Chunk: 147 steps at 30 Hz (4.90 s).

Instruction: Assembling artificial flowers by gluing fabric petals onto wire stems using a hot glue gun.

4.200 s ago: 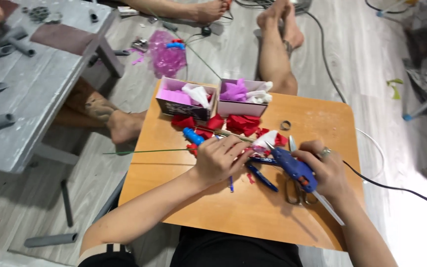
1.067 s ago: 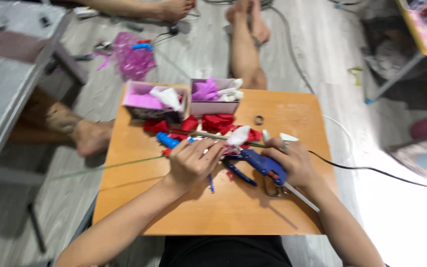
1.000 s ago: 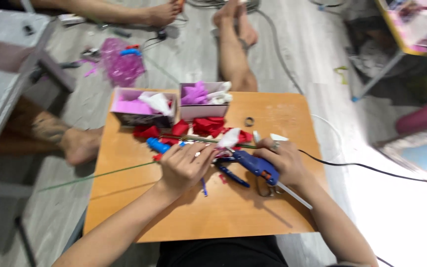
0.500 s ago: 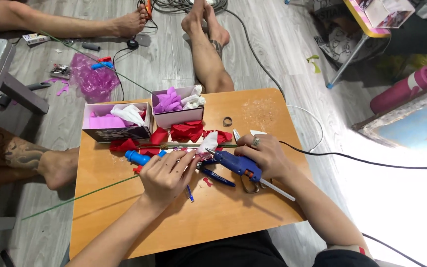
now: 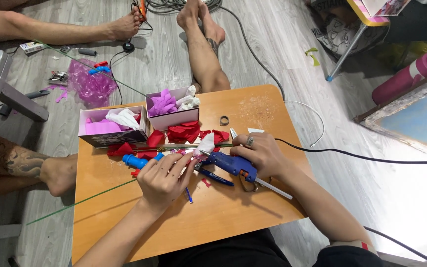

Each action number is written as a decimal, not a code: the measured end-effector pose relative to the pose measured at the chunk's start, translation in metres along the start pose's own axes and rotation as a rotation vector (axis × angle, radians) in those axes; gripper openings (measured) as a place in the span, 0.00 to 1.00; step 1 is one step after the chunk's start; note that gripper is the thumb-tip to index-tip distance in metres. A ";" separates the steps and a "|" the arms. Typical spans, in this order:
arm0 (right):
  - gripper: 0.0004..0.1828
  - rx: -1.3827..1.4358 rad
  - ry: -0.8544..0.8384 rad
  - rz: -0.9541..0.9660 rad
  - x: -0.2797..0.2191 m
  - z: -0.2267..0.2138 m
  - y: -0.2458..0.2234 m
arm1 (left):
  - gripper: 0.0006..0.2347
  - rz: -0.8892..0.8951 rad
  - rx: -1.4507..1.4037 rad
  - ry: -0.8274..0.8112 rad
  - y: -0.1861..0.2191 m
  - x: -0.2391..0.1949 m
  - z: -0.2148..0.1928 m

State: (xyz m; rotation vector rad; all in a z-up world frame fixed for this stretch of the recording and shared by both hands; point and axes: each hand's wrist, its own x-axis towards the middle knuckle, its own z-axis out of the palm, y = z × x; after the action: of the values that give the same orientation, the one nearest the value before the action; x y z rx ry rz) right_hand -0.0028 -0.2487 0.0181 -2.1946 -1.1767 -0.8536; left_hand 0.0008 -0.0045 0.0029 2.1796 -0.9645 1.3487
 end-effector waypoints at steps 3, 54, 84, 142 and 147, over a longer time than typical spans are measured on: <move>0.13 0.002 -0.004 -0.010 -0.001 0.000 0.002 | 0.03 -0.007 -0.005 -0.006 -0.001 0.000 0.001; 0.06 0.016 0.049 0.115 -0.021 0.014 0.007 | 0.03 -0.035 0.020 -0.060 -0.005 -0.010 0.001; 0.15 0.047 0.199 0.076 -0.008 0.010 0.004 | 0.03 -0.012 0.074 -0.089 -0.006 -0.012 0.009; 0.19 0.212 0.187 0.584 -0.013 0.026 -0.036 | 0.07 0.137 0.035 -0.037 0.020 -0.010 -0.003; 0.18 0.296 0.233 0.599 0.005 0.025 -0.046 | 0.07 0.173 0.072 -0.012 0.021 -0.012 0.001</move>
State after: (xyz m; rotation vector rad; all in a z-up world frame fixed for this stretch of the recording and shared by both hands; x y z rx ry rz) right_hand -0.0328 -0.2060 0.0112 -1.9667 -0.4501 -0.6057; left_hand -0.0178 -0.0155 -0.0087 2.2017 -1.1482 1.4710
